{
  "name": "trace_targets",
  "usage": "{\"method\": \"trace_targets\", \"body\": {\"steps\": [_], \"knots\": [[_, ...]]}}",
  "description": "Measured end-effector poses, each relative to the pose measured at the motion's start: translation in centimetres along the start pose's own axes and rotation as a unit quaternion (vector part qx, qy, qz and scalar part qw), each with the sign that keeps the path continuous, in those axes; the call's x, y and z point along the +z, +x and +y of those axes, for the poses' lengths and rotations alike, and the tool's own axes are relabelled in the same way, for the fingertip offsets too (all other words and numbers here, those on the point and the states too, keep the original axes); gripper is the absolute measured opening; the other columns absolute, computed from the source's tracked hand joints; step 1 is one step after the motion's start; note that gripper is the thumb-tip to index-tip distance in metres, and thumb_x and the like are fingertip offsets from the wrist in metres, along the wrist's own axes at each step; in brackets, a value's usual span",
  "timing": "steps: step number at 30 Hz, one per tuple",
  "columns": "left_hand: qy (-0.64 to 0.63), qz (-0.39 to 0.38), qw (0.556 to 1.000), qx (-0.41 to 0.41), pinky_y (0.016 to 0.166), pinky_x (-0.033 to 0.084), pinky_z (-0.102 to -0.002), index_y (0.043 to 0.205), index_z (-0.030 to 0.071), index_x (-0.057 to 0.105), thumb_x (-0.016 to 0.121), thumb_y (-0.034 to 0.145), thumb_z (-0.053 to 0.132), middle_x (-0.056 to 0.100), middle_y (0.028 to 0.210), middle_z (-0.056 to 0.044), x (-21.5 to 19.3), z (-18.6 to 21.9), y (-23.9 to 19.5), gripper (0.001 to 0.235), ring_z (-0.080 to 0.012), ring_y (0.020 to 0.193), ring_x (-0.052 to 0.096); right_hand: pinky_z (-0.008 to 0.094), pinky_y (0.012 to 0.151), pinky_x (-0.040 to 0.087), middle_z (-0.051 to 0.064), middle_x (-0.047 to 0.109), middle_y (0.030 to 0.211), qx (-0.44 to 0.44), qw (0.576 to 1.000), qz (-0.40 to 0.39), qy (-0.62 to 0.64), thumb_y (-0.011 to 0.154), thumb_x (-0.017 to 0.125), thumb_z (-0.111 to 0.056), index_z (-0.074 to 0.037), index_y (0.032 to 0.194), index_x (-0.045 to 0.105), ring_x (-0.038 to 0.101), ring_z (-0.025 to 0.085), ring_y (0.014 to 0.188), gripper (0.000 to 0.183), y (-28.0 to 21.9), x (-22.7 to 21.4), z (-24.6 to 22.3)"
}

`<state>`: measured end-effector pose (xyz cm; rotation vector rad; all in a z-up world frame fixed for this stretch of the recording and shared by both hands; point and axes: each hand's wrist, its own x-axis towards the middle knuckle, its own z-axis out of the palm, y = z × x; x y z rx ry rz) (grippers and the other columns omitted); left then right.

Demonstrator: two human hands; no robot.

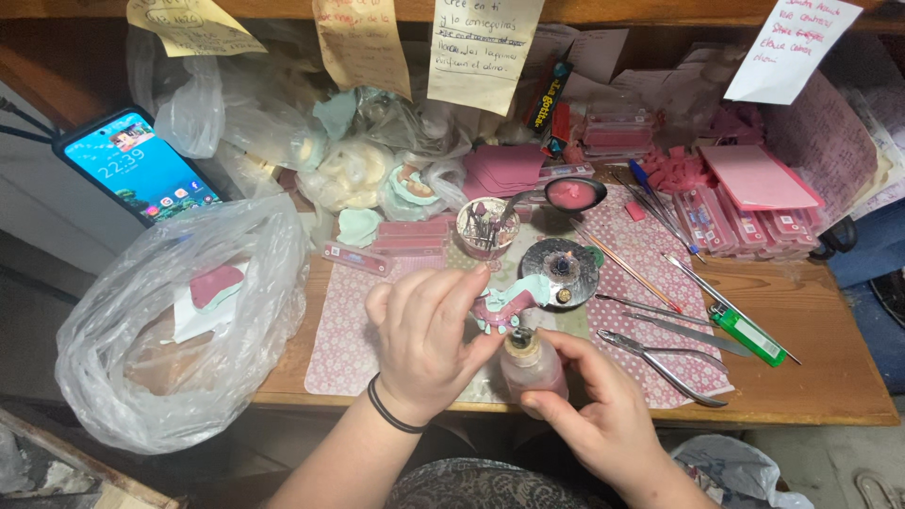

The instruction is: The person retrieves a pair of pliers from a drawer and uses them to cut a small piece of wire. They then use a brush to apply a pink substance from a small container onto a dental mold, carefully shaping and smoothing the material on the model.

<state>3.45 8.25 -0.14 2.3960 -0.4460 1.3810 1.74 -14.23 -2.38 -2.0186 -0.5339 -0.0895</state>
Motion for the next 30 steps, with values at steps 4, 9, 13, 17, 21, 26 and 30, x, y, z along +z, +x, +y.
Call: {"method": "trace_targets", "body": {"steps": [4,9,13,17,21,26,30], "knots": [[-0.001,-0.020,1.000,0.005,0.090,0.034,-0.041,0.129,0.013,0.064,0.047,0.103,0.059,0.071,0.111,-0.002,-0.3,-0.1,-0.4,0.056,-0.0232,0.103,0.065,0.030,0.104,0.049,0.005,0.075,0.127,0.009,0.999,0.026,0.039,0.082,0.082,-0.022,-0.006,0.133,0.063,0.070,0.015,0.115,0.057,-1.0,-1.0,2.0],[0.004,-0.114,0.993,-0.043,0.089,0.028,-0.041,0.131,0.014,0.065,0.056,0.094,0.067,0.068,0.107,-0.002,-0.8,0.9,-1.2,0.065,-0.0247,0.101,0.062,0.034,0.111,0.049,0.014,0.059,0.145,0.071,0.962,0.226,0.137,0.077,0.077,-0.004,0.000,0.150,0.046,0.061,0.021,0.126,0.080,-1.8,-5.8,5.3],[0.011,-0.203,0.975,-0.094,0.086,0.027,-0.041,0.132,0.021,0.063,0.064,0.085,0.070,0.069,0.117,0.003,-0.2,1.8,-3.2,0.069,-0.0223,0.109,0.060,0.037,0.117,0.041,0.014,0.057,0.138,0.040,0.942,0.327,-0.058,0.089,0.073,-0.007,-0.001,0.144,0.050,0.056,0.024,0.127,0.060,-1.8,-13.4,9.7],[-0.001,-0.237,0.965,-0.109,0.084,0.031,-0.041,0.137,0.021,0.062,0.077,0.076,0.065,0.068,0.118,0.003,-0.1,1.9,-4.1,0.076,-0.0232,0.106,0.061,0.029,0.105,0.043,0.012,0.061,0.132,0.080,0.927,0.360,-0.070,0.100,0.070,-0.003,-0.007,0.144,0.047,0.057,0.017,0.115,0.050,-2.3,-18.3,15.1],[-0.035,-0.285,0.944,-0.165,0.085,0.033,-0.043,0.137,0.021,0.060,0.088,0.070,0.056,0.068,0.117,0.003,-0.3,1.8,-4.0,0.081,-0.0243,0.109,0.062,0.030,0.110,0.045,0.012,0.058,0.136,0.081,0.942,0.324,-0.025,0.106,0.058,0.000,-0.005,0.143,0.046,0.055,0.017,0.120,0.039,-2.3,-19.1,17.6],[-0.033,-0.272,0.946,-0.170,0.083,0.032,-0.042,0.132,0.021,0.061,0.091,0.068,0.054,0.068,0.114,0.002,-0.4,1.8,-4.2,0.079,-0.0257,0.106,0.061,0.048,0.109,0.043,0.038,0.053,0.147,-0.085,0.896,0.402,-0.169,0.115,0.059,0.017,0.019,0.155,0.044,0.054,0.044,0.130,0.043,-2.4,-15.3,14.6],[-0.040,-0.246,0.958,-0.142,0.080,0.031,-0.041,0.130,0.020,0.061,0.089,0.070,0.053,0.067,0.108,0.002,-0.6,1.8,-4.1,0.074,-0.0248,0.100,0.061,0.036,0.088,0.055,0.018,0.069,0.097,-0.124,0.946,0.288,-0.086,0.088,0.059,-0.002,0.004,0.100,0.069,0.067,0.027,0.088,0.017,0.5,-6.8,2.9]]}}
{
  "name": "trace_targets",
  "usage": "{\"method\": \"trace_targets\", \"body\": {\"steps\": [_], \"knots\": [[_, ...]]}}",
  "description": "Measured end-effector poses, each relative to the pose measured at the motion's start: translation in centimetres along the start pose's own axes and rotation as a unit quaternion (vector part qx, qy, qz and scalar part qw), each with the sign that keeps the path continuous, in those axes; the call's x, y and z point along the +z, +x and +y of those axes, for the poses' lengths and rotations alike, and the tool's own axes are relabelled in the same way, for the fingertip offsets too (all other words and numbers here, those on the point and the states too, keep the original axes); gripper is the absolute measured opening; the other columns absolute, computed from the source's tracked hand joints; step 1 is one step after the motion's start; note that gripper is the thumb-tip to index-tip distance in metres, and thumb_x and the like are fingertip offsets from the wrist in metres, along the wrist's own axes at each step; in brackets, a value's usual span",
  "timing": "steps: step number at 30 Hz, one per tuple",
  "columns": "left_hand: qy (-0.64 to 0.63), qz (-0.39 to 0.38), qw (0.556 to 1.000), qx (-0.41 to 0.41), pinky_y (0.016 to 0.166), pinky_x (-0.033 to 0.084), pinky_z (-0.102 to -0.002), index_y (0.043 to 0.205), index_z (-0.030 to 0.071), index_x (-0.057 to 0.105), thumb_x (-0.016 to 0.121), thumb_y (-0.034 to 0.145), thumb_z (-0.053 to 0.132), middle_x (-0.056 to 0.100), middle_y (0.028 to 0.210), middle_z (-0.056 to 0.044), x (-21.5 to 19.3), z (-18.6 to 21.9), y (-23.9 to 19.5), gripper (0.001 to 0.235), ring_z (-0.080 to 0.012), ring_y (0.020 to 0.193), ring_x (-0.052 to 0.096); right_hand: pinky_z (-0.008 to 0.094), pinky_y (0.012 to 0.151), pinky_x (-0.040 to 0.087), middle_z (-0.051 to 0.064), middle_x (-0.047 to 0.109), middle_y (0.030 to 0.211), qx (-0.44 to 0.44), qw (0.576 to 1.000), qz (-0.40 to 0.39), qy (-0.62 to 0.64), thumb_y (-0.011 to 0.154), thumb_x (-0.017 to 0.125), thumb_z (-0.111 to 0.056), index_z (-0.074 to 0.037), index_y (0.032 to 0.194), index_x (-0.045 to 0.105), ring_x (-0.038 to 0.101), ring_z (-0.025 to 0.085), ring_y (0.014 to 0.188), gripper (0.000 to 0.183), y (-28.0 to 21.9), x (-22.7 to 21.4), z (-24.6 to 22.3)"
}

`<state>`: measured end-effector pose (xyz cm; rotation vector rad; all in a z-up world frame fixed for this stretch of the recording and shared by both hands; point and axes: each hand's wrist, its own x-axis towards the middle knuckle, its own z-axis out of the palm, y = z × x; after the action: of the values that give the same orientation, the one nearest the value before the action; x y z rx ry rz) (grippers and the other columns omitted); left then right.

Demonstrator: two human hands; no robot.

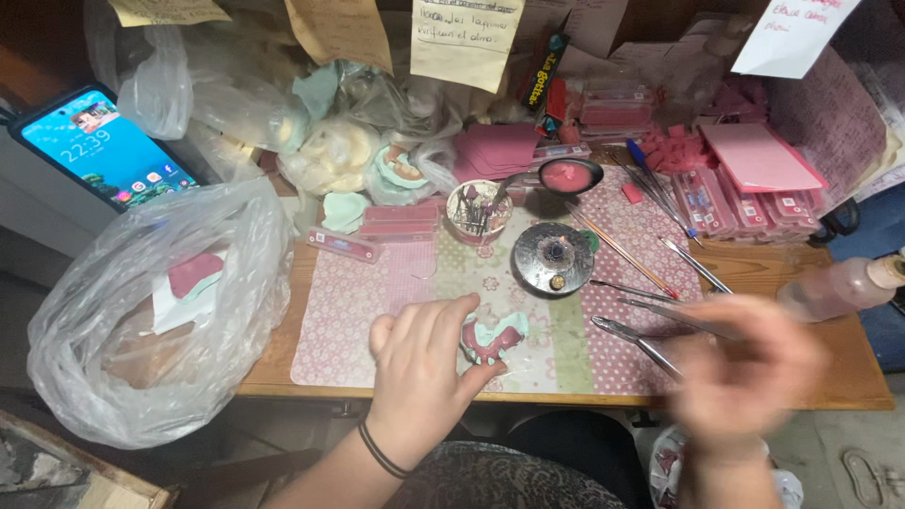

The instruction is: The person retrieves a pair of pliers from a drawer and uses them to cut a small piece of wire. They then use a brush to apply a pink substance from a small container onto a dental mold, carefully shaping and smoothing the material on the model.

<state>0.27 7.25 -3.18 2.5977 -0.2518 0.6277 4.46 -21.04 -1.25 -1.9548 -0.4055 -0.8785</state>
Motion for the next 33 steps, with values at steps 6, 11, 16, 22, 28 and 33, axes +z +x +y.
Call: {"method": "trace_targets", "body": {"steps": [6,11,16,22,28,33], "knots": [[0.009,0.023,1.000,0.009,0.083,0.032,-0.043,0.130,0.019,0.060,0.078,0.077,0.061,0.069,0.110,0.002,0.0,0.0,-0.1,0.070,-0.0251,0.101,0.061,0.063,0.123,0.036,0.004,0.066,0.146,-0.261,0.905,-0.335,0.013,0.100,0.071,-0.017,-0.007,0.161,0.023,0.056,0.036,0.140,0.078,-1.1,6.4,-1.4],[-0.010,0.031,0.999,0.016,0.083,0.032,-0.043,0.129,0.017,0.060,0.073,0.081,0.060,0.068,0.112,0.002,-0.4,-0.1,0.0,0.066,-0.0253,0.099,0.060,0.063,0.121,0.036,0.016,0.064,0.139,-0.261,0.902,-0.343,-0.004,0.098,0.072,-0.017,-0.008,0.159,0.026,0.059,0.035,0.134,0.077,-1.2,7.0,-1.6],[-0.010,0.025,1.000,0.003,0.082,0.032,-0.043,0.128,0.018,0.060,0.076,0.078,0.061,0.069,0.109,0.001,0.0,-0.2,-0.1,0.067,-0.0254,0.101,0.062,0.060,0.121,0.039,0.021,0.064,0.134,-0.265,0.908,-0.325,-0.009,0.098,0.071,-0.011,-0.009,0.153,0.035,0.065,0.033,0.126,0.066,-1.3,6.9,-1.6],[-0.017,0.017,1.000,-0.004,0.081,0.031,-0.043,0.126,0.018,0.060,0.076,0.079,0.061,0.069,0.108,0.001,0.1,-0.2,-0.1,0.066,-0.0256,0.100,0.061,0.061,0.117,0.042,0.016,0.067,0.123,-0.236,0.907,-0.348,0.012,0.097,0.068,-0.011,-0.003,0.148,0.041,0.063,0.032,0.113,0.057,-1.1,6.9,-1.8],[-0.011,0.013,1.000,0.001,0.080,0.032,-0.043,0.126,0.017,0.059,0.081,0.077,0.058,0.069,0.107,0.000,0.2,-0.2,0.0,0.067,-0.0263,0.098,0.061,0.053,0.126,0.037,0.011,0.070,0.138,-0.176,0.924,-0.330,0.077,0.102,0.061,-0.014,0.001,0.153,0.032,0.056,0.032,0.137,0.061,-1.2,6.6,-1.5],[-0.027,-0.012,1.000,-0.002,0.085,0.035,-0.044,0.128,0.015,0.057,0.090,0.072,0.051,0.070,0.105,0.000,0.7,-0.5,-0.1,0.074,-0.0261,0.096,0.063,0.060,0.123,0.038,0.014,0.066,0.128,-0.204,0.911,-0.356,0.032,0.099,0.066,-0.017,-0.003,0.154,0.034,0.059,0.032,0.123,0.065,-1.3,6.7,-1.7]]}}
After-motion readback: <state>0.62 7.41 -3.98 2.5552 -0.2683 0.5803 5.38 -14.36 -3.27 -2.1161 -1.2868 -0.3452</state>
